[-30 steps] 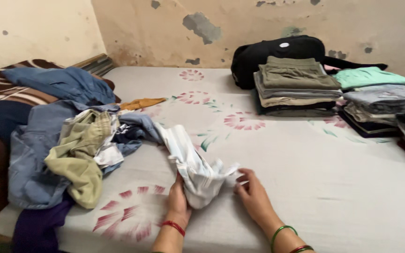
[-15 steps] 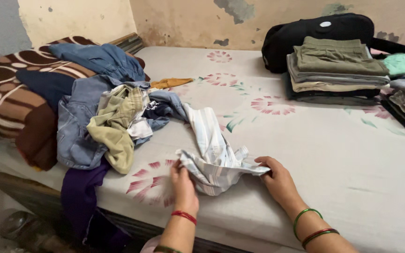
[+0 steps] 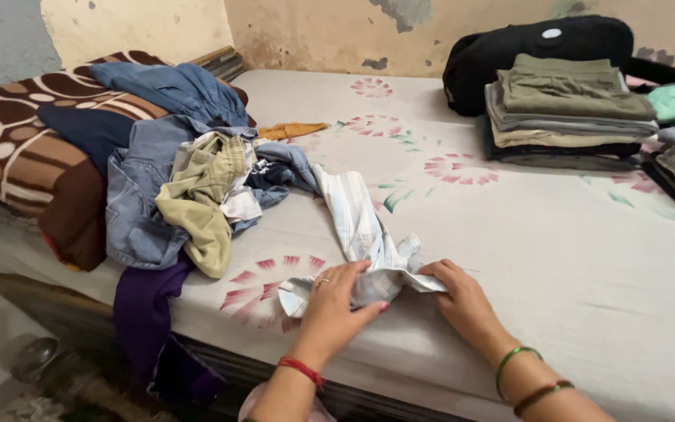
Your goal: The person folds several garments on a bed, including a pair of blue shorts, a striped shirt, and a light blue t-shirt. Each item is smoothed, folded into a compact rectangle, and placed on a growing stack of folded clothes.
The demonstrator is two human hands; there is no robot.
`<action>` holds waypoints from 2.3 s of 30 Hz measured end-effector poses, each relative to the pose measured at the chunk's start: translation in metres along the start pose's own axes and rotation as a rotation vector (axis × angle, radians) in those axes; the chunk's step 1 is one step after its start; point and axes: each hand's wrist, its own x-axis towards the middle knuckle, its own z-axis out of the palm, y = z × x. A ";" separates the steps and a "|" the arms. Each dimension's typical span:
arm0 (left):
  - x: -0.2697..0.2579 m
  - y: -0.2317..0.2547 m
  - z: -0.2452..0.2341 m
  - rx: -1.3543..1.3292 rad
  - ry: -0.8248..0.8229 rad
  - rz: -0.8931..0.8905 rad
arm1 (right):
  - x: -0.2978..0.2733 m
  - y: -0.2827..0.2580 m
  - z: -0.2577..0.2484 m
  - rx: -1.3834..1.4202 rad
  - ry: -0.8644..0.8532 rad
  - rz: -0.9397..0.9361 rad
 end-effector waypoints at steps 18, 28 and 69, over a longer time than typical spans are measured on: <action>-0.029 -0.060 -0.057 -1.276 0.284 -0.579 | 0.101 -0.087 0.036 0.039 -0.228 -0.264; -0.018 -0.090 -0.127 -1.480 0.712 -0.638 | 0.126 -0.046 0.062 -0.496 -0.564 -0.207; 0.054 -0.053 -0.003 0.388 -0.956 -0.395 | 0.022 0.091 -0.163 -0.295 -0.745 0.870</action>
